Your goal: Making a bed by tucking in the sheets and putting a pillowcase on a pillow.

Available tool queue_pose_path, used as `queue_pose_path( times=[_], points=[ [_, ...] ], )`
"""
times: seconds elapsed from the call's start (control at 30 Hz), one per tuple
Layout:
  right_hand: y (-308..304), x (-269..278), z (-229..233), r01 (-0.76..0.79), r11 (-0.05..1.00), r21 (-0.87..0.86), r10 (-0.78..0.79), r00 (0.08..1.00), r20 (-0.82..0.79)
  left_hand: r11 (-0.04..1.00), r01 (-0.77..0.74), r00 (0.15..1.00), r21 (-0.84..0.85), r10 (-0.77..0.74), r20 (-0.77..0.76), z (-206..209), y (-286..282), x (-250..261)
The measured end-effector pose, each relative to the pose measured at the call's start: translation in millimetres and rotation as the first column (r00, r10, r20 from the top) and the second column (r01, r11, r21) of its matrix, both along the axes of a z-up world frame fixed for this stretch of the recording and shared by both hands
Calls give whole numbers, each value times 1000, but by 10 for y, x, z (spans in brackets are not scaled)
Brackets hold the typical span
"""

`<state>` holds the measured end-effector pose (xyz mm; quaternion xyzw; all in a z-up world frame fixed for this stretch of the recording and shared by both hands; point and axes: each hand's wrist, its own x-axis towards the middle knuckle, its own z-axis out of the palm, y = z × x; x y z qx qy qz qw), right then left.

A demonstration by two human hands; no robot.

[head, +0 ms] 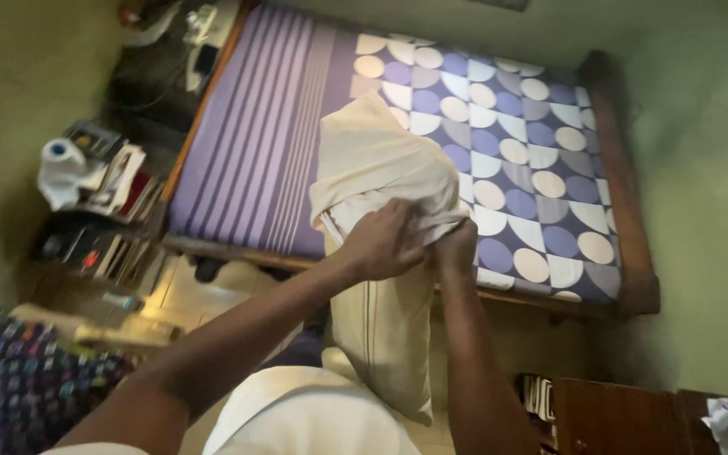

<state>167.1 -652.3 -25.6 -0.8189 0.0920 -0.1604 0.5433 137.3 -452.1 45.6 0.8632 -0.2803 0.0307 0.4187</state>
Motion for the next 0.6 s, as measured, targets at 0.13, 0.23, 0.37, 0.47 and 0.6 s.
queue_pose_path(
  times=[0.13, 0.23, 0.37, 0.47, 0.6],
  points=[
    [-38, 396, 245, 110, 990, -87, -111, 994, -10, 999, 44, 988, 27, -48, 147, 19, -82, 320],
    [104, 672, 623, 222, 924, 310, -152, 960, -234, 993, -96, 992, -70, 100, 70, 92, -242, 682],
    [39, 1067, 573, 108, 910, 400, -86, 994, -72, 989, -140, 983, -46, 145, 114, 250, -352, 1195],
    [-150, 1347, 299, -19, 851, 525, 8, 1000, 22, 993, -100, 989, -70, 107, 101, 222, -398, 1531],
    [-268, 1394, 366, -357, 810, 466, 354, 930, 97, 976, -148, 989, -157, 144, -37, 23, -497, 2102]
  ],
)
